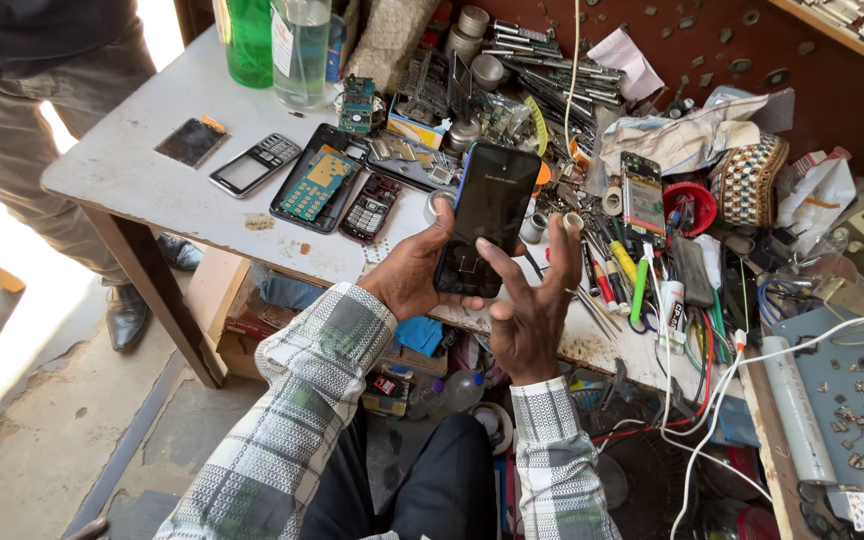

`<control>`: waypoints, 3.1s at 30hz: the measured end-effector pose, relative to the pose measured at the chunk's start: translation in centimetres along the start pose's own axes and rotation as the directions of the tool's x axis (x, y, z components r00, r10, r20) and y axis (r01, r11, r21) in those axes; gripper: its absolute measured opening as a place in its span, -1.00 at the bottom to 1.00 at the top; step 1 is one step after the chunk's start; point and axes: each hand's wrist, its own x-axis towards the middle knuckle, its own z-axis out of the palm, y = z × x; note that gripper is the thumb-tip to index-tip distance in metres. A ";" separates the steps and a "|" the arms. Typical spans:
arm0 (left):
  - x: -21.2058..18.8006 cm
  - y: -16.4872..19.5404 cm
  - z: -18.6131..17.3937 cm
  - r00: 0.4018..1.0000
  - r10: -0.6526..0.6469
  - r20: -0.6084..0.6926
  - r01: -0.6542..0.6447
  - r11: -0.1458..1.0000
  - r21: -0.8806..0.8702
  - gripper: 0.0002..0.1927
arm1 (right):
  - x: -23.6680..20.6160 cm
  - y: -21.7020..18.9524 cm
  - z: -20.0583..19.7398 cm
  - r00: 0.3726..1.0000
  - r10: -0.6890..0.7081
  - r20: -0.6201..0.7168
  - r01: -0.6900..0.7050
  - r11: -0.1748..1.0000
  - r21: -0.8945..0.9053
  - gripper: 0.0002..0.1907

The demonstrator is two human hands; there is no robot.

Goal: The person cleans a phone battery with a wooden stick, then uses a soldering iron to work on the phone's internal components. They reassemble the phone and test it by turning it on. The person then handles another phone and uses a smartphone to navigate a messaging app.

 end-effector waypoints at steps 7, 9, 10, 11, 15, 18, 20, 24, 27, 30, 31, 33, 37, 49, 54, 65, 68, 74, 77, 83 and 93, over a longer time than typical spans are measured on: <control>0.2 -0.1 -0.1 1.000 -0.005 0.014 0.005 1.000 0.004 -0.11 | 0.0 0.1 0.3 0.999 0.031 -0.044 -0.031 0.999 -0.017 -0.17; 0.2 0.0 0.0 0.999 -0.036 0.003 0.036 0.999 -0.005 -0.10 | 0.0 0.2 0.2 0.987 0.103 -0.124 -0.098 0.994 0.040 -0.16; 0.2 0.1 0.0 0.999 -0.023 0.043 0.025 0.999 -0.036 -0.11 | -0.1 0.2 0.2 0.978 0.133 -0.161 -0.121 0.989 0.086 -0.14; 0.2 0.1 -0.1 0.997 -0.011 0.082 0.017 0.998 -0.065 -0.12 | -0.2 0.3 0.3 0.966 0.167 -0.198 -0.142 0.981 0.133 -0.12; 0.4 0.2 0.0 0.988 0.031 0.152 -0.016 0.995 -0.096 -0.09 | -0.7 0.9 0.5 0.923 0.221 -0.314 -0.148 0.959 0.240 -0.38; 0.6 0.4 0.0 0.988 0.006 0.152 0.012 0.993 -0.116 -0.17 | -1.0 1.4 1.0 0.916 0.224 -0.332 -0.154 0.962 0.224 -0.65; 0.7 0.6 0.0 0.991 0.017 0.135 -0.007 0.997 -0.078 -0.12 | -1.0 1.6 1.2 0.921 0.207 -0.330 -0.150 0.970 0.190 -0.79; 0.7 1.1 0.0 0.994 0.023 0.107 -0.020 0.999 -0.029 -0.10 | -0.9 1.5 1.4 0.920 0.191 -0.342 -0.132 0.974 0.186 -0.78; 0.8 1.5 0.0 0.997 -0.027 0.071 0.029 0.999 -0.023 -0.09 | -0.6 1.4 1.1 0.937 0.153 -0.313 -0.143 0.988 0.054 -0.84; 1.1 1.7 0.2 0.997 -0.081 0.013 0.082 0.996 -0.032 -0.09 | -0.2 1.2 0.9 0.948 0.138 -0.286 -0.132 0.990 0.041 -0.73; 1.2 1.8 0.3 0.996 -0.082 0.033 0.084 0.995 -0.051 -0.10 | -0.1 1.2 0.8 0.951 0.139 -0.276 -0.134 0.990 0.038 -0.66; 1.4 1.9 0.6 0.994 -0.086 0.071 0.092 0.992 -0.086 -0.10 | 0.1 1.1 0.5 0.954 0.150 -0.260 -0.146 0.989 0.035 -0.54; 1.6 2.0 1.1 0.992 -0.053 0.114 0.066 0.992 -0.111 -0.12 | 0.4 1.2 -0.2 0.955 0.178 -0.236 -0.165 0.984 0.073 -0.43; 2.1 0.1 -0.1 0.997 -0.072 0.032 0.075 0.992 -0.105 -0.19 | 1.3 1.1 -0.2 0.992 0.062 -0.106 -0.071 0.995 -0.076 -0.24; 2.2 -0.4 -0.2 0.995 -0.082 0.048 0.086 0.992 -0.097 -0.20 | 1.1 1.4 -0.4 0.995 0.050 -0.081 -0.057 0.995 -0.082 -0.20; 1.9 -0.1 3.3 0.992 -0.026 0.126 0.029 0.999 -0.023 -0.09 | -0.4 2.7 -3.1 0.937 0.182 -0.299 -0.083 0.945 0.317 -0.49; 2.1 -0.8 3.6 0.990 0.006 0.143 -0.002 1.000 -0.028 -0.10 | -0.7 3.0 -3.7 0.924 0.219 -0.315 -0.112 0.940 0.323 -0.62; 2.3 -1.7 3.5 0.995 0.034 0.098 -0.030 0.999 -0.041 -0.12 | -0.9 3.6 -4.3 0.914 0.237 -0.328 -0.129 0.939 0.320 -0.85; 2.4 -1.8 3.6 0.999 0.027 0.040 -0.025 0.999 -0.034 -0.12 | -1.0 3.6 -4.4 0.925 0.229 -0.303 -0.119 0.932 0.341 -0.83; 2.0 -1.2 3.5 0.998 0.050 0.048 -0.051 0.998 0.022 -0.09 | -0.6 4.0 -4.1 0.967 0.215 -0.140 -0.136 0.893 0.430 -0.57; 1.2 -0.2 2.6 0.999 0.009 -0.047 -0.008 1.000 0.010 -0.06 | -0.1 3.4 -2.3 0.984 0.172 0.041 -0.167 0.826 0.539 -0.04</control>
